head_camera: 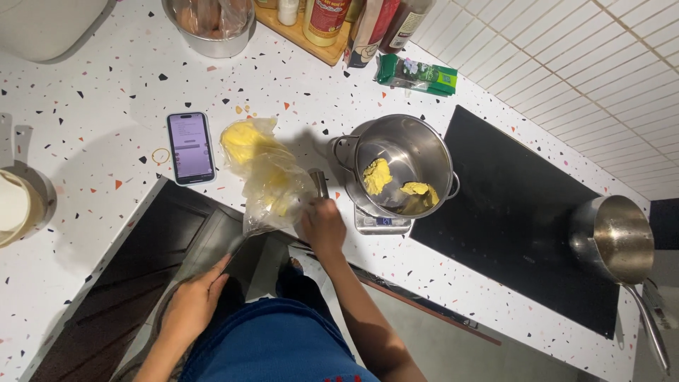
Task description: The person cuts a large block of butter from a plastic bag and weighs pieces of it into a pot on a digital scale.
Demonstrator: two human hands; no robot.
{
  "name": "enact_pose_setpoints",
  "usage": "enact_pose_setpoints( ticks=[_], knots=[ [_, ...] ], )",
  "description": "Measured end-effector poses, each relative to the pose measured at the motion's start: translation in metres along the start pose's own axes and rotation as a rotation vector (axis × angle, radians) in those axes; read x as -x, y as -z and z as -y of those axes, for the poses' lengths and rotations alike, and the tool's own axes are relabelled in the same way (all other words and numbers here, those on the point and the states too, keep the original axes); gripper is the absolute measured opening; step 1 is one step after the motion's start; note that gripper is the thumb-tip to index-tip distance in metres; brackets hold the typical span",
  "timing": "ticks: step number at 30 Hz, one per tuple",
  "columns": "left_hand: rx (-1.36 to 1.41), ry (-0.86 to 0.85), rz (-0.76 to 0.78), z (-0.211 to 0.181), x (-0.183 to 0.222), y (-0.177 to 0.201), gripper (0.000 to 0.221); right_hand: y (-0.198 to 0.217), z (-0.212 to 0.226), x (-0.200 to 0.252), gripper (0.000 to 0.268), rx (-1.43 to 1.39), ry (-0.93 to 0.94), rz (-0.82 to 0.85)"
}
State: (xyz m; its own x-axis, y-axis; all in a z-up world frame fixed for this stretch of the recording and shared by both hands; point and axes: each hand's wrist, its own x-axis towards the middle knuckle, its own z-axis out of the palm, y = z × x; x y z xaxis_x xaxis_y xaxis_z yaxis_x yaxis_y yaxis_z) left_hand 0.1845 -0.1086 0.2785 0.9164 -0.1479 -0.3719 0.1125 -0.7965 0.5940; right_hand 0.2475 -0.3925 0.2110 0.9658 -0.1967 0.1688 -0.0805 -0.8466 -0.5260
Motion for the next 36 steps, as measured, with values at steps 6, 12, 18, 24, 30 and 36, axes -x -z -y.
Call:
enact_pose_setpoints(
  ticks=[6, 12, 18, 24, 30, 36],
  knots=[
    [0.166, 0.036, -0.005, 0.018, -0.004, -0.041, 0.044, 0.005, -0.02, 0.012, 0.067, 0.132, -0.196, 0.038],
    [0.276, 0.206, 0.068, 0.014, -0.006, -0.049, 0.043, -0.038, -0.052, 0.014, 0.081, 0.225, -0.212, 0.064],
    [0.331, 0.194, 0.056, 0.026, -0.008, -0.066, 0.043, 0.015, -0.02, 0.051, 0.061, -0.175, -0.368, 0.082],
    [0.335, 0.102, -0.003, 0.037, -0.008, -0.081, 0.043, 0.041, 0.014, 0.067, 0.06, -0.201, -0.182, 0.355],
    [0.283, 0.165, 0.033, 0.032, -0.007, -0.083, 0.045, 0.025, 0.018, 0.045, 0.06, -0.101, 0.148, 0.378],
    [0.363, 0.211, 0.08, 0.049, -0.015, -0.097, 0.044, 0.0, 0.004, 0.038, 0.044, 0.164, 0.137, 0.586]
  ],
)
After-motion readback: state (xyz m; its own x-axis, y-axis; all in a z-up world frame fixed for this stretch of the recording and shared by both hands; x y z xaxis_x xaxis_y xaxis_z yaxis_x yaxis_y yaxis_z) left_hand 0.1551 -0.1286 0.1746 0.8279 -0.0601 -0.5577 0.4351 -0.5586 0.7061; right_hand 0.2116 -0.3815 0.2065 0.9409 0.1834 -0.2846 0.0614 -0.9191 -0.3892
